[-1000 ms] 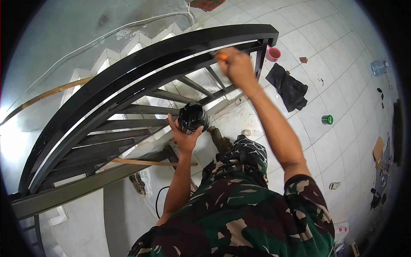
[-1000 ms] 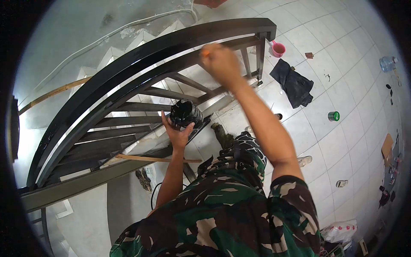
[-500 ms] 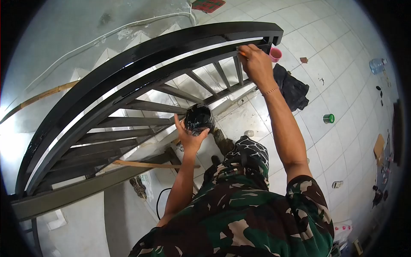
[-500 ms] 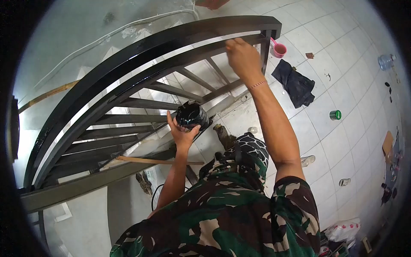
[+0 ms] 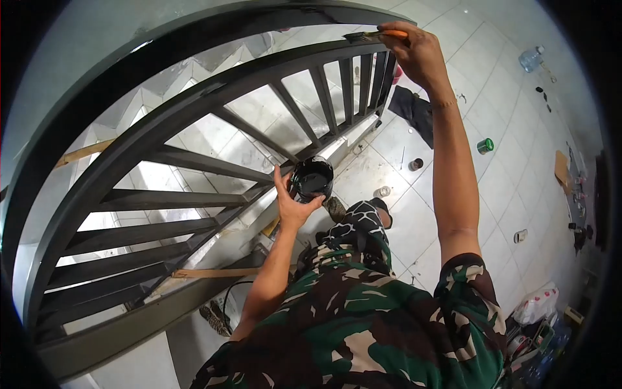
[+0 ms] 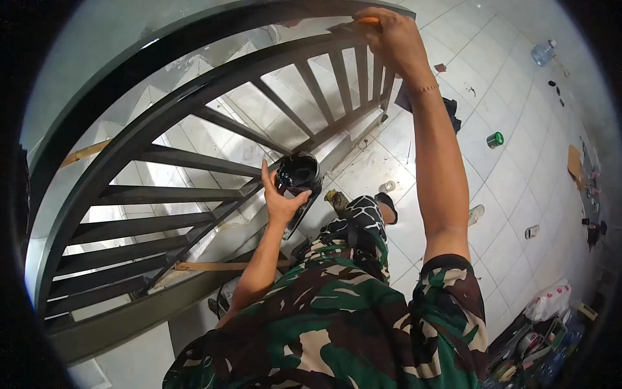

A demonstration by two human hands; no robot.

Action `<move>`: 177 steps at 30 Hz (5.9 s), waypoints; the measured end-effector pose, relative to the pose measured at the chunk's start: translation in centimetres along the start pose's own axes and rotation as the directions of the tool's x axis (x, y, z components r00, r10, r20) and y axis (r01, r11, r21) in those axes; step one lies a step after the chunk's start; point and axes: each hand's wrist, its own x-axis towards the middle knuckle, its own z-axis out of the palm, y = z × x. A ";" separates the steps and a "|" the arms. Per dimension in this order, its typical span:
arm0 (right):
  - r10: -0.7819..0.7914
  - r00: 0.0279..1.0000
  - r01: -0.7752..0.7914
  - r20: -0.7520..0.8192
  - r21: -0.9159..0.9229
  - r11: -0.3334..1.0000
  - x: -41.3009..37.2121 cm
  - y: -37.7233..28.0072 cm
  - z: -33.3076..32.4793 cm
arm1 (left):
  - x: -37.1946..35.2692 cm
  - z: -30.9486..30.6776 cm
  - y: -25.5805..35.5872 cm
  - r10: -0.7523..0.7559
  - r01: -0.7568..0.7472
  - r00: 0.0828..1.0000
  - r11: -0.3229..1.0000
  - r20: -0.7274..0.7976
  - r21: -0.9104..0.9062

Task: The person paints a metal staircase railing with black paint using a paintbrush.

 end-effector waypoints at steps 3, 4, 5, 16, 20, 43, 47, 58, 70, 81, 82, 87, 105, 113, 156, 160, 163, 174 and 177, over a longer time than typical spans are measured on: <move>-0.103 0.987 0.120 0.120 -0.138 0.983 0.6 -2.8 1.1 | -0.3 -2.4 -0.8 -0.025 0.026 0.999 0.999 0.031 -0.028; -0.098 0.989 0.115 0.111 -0.155 0.981 0.9 -3.6 1.7 | 0.0 -3.1 -0.8 0.014 -0.015 0.999 1.000 0.032 0.020; -0.124 0.986 0.142 0.114 -0.167 0.976 1.2 -4.1 2.5 | 0.1 -3.6 -0.7 0.024 -0.024 0.999 1.000 0.046 0.012; -0.006 0.996 0.018 0.091 -0.125 0.992 1.5 -11.8 -0.4 | 0.8 -6.5 -2.4 -0.024 0.040 0.984 0.995 0.176 -0.087; -0.157 0.969 0.202 0.190 -0.244 0.949 1.6 -9.6 1.3 | 0.8 -6.4 -3.1 0.046 -0.031 0.984 0.996 0.172 -0.089; 0.779 0.505 -0.155 -0.371 0.849 0.505 -17.4 -4.2 4.1 | -2.3 -6.3 -5.1 -0.042 0.064 0.983 0.991 0.181 -0.117; 0.878 0.397 -0.030 -0.269 0.952 0.305 -19.3 -1.3 6.6 | -3.1 -5.9 -5.0 -0.143 0.173 0.979 0.959 0.142 -0.224; 0.815 0.551 -0.234 0.180 0.971 -0.056 -19.5 1.3 8.3 | -5.5 -6.1 -4.4 -0.159 0.173 0.984 0.963 0.083 -0.207; 0.823 0.459 -0.661 0.336 0.747 0.064 -7.9 12.7 9.9 | -6.8 -5.2 -3.2 -0.255 0.265 0.963 0.953 0.082 -0.144; 0.792 0.407 -0.497 0.454 0.838 -0.225 -2.7 17.2 11.3 | -7.0 -4.7 -2.0 -0.162 0.165 0.985 0.985 0.065 -0.052; 0.778 0.382 -0.487 0.499 0.824 -0.289 -2.3 17.5 11.1 | -6.8 -4.8 -1.9 -0.131 0.131 0.990 0.991 0.061 -0.007; 0.766 0.450 -0.557 0.459 0.815 -0.160 -2.5 22.0 11.3 | -8.3 -4.7 -3.8 -0.193 0.191 0.981 0.971 0.002 -0.144; 0.740 0.589 -0.496 0.324 0.868 0.014 -2.2 24.4 12.8 | -10.4 -2.3 -5.8 -0.325 0.331 0.939 0.943 0.113 -0.030; 0.855 0.498 -0.485 0.143 0.864 0.138 -1.3 20.7 14.1 | -11.2 -1.9 -6.1 -0.456 0.459 0.888 0.873 0.055 -0.164; 0.705 0.679 -0.249 -0.205 0.839 0.484 -5.0 19.2 15.8 | -13.1 -3.4 -11.9 -0.550 0.560 0.829 0.812 0.106 -0.166; 0.830 0.532 -0.350 -0.169 0.848 0.398 -6.8 19.4 16.1 | -13.6 -3.6 -13.0 -0.520 0.534 0.845 0.833 0.123 -0.145; 0.838 0.536 -0.409 -0.103 0.837 0.364 -5.4 19.7 15.7 | -14.1 -3.8 -13.7 -0.471 0.485 0.871 0.870 0.141 -0.090; 0.807 0.575 -0.274 -0.133 0.898 0.344 -6.2 14.6 16.5 | -13.5 -2.7 -12.6 -0.511 0.511 0.845 0.858 0.160 0.041; 0.746 0.629 -0.213 -0.219 0.874 0.436 -5.3 12.8 16.3 | -13.5 -2.7 -12.6 -0.497 0.498 0.856 0.866 0.143 0.035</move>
